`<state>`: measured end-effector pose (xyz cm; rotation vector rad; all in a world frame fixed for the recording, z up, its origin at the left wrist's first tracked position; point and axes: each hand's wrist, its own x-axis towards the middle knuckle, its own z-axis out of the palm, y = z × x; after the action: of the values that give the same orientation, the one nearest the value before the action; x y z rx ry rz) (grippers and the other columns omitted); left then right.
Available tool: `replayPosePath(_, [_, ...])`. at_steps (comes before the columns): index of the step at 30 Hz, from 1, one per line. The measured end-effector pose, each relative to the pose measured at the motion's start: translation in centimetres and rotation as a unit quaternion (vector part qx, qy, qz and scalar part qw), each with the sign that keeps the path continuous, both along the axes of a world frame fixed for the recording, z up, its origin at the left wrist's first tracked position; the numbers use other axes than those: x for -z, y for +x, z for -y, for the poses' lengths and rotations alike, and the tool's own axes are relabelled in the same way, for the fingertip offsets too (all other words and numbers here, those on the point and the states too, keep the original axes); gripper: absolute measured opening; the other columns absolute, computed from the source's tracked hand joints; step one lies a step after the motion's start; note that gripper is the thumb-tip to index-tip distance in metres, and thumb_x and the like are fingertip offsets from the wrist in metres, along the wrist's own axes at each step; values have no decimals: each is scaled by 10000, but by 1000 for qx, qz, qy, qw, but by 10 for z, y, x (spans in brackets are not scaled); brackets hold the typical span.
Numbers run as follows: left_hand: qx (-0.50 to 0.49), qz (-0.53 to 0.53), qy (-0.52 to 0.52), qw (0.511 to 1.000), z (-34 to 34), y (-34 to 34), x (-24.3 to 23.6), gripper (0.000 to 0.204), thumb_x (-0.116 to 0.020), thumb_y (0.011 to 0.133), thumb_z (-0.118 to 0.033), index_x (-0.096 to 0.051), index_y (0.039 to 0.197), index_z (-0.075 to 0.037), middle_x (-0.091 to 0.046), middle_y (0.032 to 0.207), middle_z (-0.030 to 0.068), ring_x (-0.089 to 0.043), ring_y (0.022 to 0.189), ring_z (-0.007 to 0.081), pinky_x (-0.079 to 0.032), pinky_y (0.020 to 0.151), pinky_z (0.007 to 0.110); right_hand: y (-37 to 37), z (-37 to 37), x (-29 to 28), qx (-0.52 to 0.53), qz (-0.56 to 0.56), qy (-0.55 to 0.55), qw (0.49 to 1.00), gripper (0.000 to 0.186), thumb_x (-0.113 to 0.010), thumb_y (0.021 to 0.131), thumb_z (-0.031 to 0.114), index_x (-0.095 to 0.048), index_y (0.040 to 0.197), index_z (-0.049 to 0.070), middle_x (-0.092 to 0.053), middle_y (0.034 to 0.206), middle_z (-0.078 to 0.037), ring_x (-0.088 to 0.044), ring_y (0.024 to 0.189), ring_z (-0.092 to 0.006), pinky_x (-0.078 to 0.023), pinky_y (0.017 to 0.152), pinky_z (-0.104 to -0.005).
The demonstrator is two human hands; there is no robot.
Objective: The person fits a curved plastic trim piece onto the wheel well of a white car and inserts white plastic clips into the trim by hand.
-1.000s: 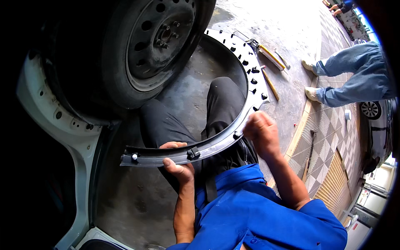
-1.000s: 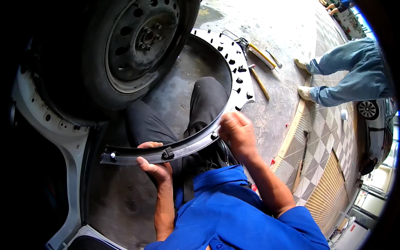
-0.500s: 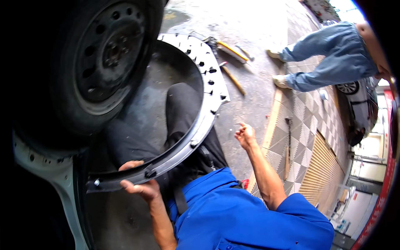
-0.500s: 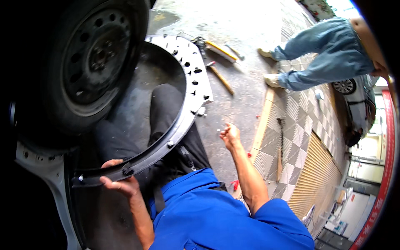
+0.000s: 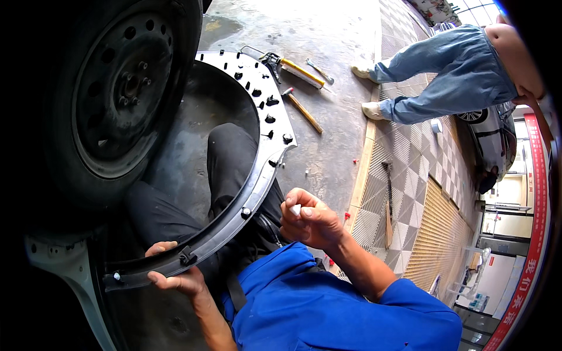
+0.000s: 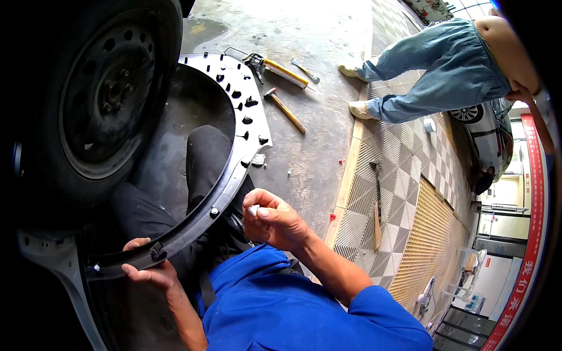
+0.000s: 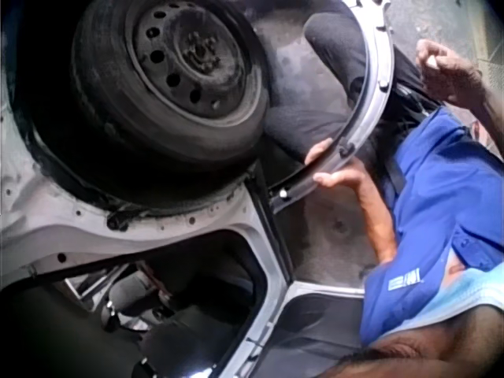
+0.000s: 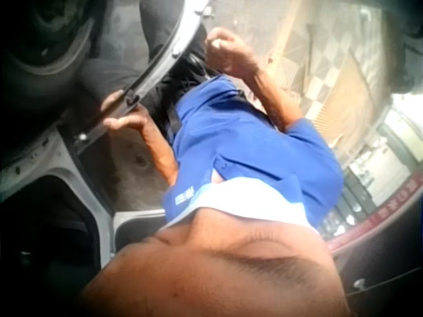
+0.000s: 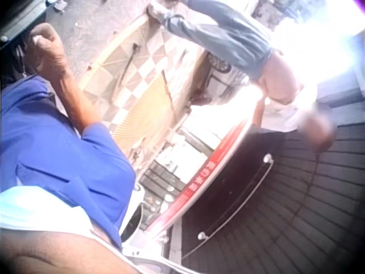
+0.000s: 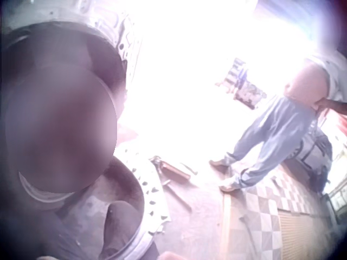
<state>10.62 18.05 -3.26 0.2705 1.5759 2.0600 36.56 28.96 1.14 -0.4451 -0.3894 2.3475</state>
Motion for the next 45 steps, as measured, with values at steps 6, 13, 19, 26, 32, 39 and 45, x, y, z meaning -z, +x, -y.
replayPosePath(6, [-28,-6,-17,999,-2,-1,-3,675,-380,908,-696,-522,965,-38,-563,890,92,-561,815,196,-492,728,305,-8,2,-12,-41,100,24,994,294,-611,974,143,-574,1245,35,-582,867,-103,-583,702,-193,-486,602,-307])
replayPosePath(13, [-28,-9,-19,999,-4,2,-3,678,-379,907,-695,-520,973,-35,-558,895,94,-561,820,201,-486,752,312,-13,-3,-15,-54,106,50,992,280,-641,957,88,-576,1212,-5,-632,935,-92,-653,786,-193,-559,677,-337])
replayPosePath(19, [-36,-8,-8,999,-3,-1,1,682,-384,905,-692,-523,956,-27,-555,894,102,-559,820,204,-483,759,321,-19,-2,-17,-69,113,50,990,271,-642,958,96,-567,1198,-5,-670,936,-132,-696,792,-236,-586,694,-343])
replayPosePath(26, [-34,-29,-14,999,-4,1,-1,695,-386,899,-698,-524,956,-20,-550,883,109,-555,820,210,-470,771,328,-22,-3,-22,-89,116,36,989,238,-632,965,95,-560,1170,-2,-684,938,-166,-719,792,-274,-592,696,-344])
replayPosePath(32, [-23,-43,-9,999,-7,2,-4,705,-394,895,-710,-519,964,-19,-549,881,105,-555,818,213,-470,773,331,-27,-3,-21,-98,119,42,987,221,-630,965,85,-564,1159,0,-681,938,-162,-715,812,-268,-593,700,-345])
replayPosePath(39, [16,-77,0,997,-7,4,-7,757,-394,880,-761,-493,1000,-21,-560,875,116,-552,787,209,-479,751,330,-59,1,-29,-99,353,310,877,169,-691,906,31,-633,1065,16,-645,983,-72,-632,880,-149,-502,756,-277])
replayPosePath(45, [44,-67,12,997,-3,0,-10,713,-420,866,-735,-496,976,-35,-546,880,111,-544,813,211,-457,775,337,-109,3,-30,-99,420,565,703,203,-741,834,29,-668,1023,18,-632,982,-105,-613,936,-256,-480,845,-338])
